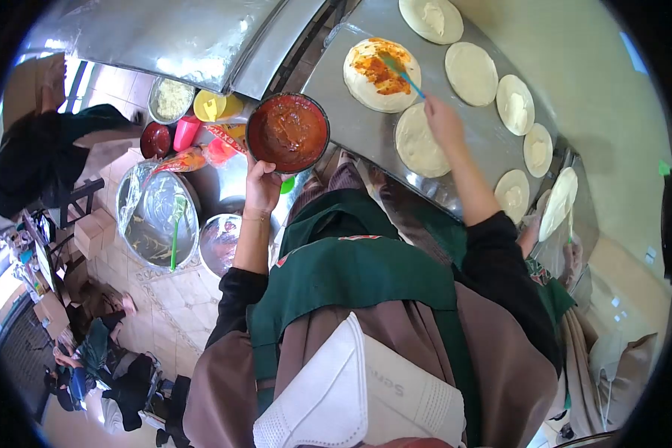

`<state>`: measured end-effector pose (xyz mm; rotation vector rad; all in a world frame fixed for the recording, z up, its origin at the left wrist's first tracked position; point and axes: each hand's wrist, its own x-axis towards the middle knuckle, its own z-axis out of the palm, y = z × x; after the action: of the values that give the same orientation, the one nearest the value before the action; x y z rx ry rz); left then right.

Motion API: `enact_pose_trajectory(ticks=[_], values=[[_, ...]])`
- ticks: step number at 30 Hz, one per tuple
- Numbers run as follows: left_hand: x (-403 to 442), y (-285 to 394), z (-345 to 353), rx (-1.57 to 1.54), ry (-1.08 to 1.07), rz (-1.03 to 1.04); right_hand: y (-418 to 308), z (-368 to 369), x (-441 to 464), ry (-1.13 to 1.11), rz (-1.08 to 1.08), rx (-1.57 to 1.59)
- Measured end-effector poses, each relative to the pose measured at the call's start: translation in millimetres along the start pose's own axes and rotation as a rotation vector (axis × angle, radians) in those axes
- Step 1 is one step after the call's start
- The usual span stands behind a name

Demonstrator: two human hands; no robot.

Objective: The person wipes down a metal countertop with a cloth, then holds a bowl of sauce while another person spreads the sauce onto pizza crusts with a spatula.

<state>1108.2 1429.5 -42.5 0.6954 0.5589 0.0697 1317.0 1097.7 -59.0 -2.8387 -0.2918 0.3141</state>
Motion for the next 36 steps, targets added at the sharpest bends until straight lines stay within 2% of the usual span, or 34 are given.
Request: enact_pose_trajectory(ticks=[4,7,9,10,12,17,19,20,22,25,26,28,29,31,35,36], values=[[-7.5,4.6,-4.2,-0.006,-0.010,-0.013,-18.1,27.2,-38.1,-0.090,0.028,-0.052],[-13.4,7.5,-7.6,0.024,0.013,-0.025,-18.8,19.0,-50.7,-0.170,-0.080,0.068],[-14.2,7.4,-10.6,0.015,0.011,-0.027,-5.4,14.6,-45.0,-0.112,-0.219,0.225],[-14.9,7.5,-12.9,0.009,0.015,-0.026,-0.9,14.7,-38.7,-0.116,-0.222,0.220],[-14.7,8.1,-16.9,-0.038,-0.018,-0.054,-1.8,6.7,-19.0,0.017,-0.173,0.225],[-16.7,2.0,-20.8,-0.048,0.002,-0.024,-6.7,19.6,21.4,0.013,-0.098,0.069],[-19.1,1.4,-22.0,-0.042,0.006,-0.016,-5.7,20.9,21.9,-0.124,-0.196,-0.017],[-19.6,1.6,-21.1,-0.044,0.010,-0.017,-3.6,17.6,20.5,-0.125,-0.197,-0.017],[-21.5,2.9,-20.7,-0.049,0.014,-0.024,8.3,2.4,11.1,-0.165,-0.376,-0.157],[-22.0,3.0,-20.7,-0.043,0.013,-0.033,28.8,-36.4,7.5,-0.216,-0.476,-0.190],[-21.4,1.5,-21.5,-0.054,0.023,-0.026,27.8,-48.3,7.0,-0.217,-0.475,-0.196],[-19.5,-1.3,-22.6,-0.070,0.033,-0.016,24.5,-66.3,7.8,-0.220,-0.293,-0.024],[-18.9,-2.3,-22.4,-0.071,0.043,-0.013,21.0,-66.0,9.7,-0.221,-0.294,-0.029],[-16.9,-3.7,-21.2,-0.072,0.055,-0.006,8.0,-56.0,19.2,-0.080,-0.090,0.059],[-15.1,-2.9,-18.2,-0.059,0.018,-0.024,1.3,-11.5,20.6,-0.022,-0.065,0.025],[-14.7,-2.4,-18.5,-0.052,0.007,-0.034,2.6,-4.5,14.3,-0.098,-0.099,-0.010]])
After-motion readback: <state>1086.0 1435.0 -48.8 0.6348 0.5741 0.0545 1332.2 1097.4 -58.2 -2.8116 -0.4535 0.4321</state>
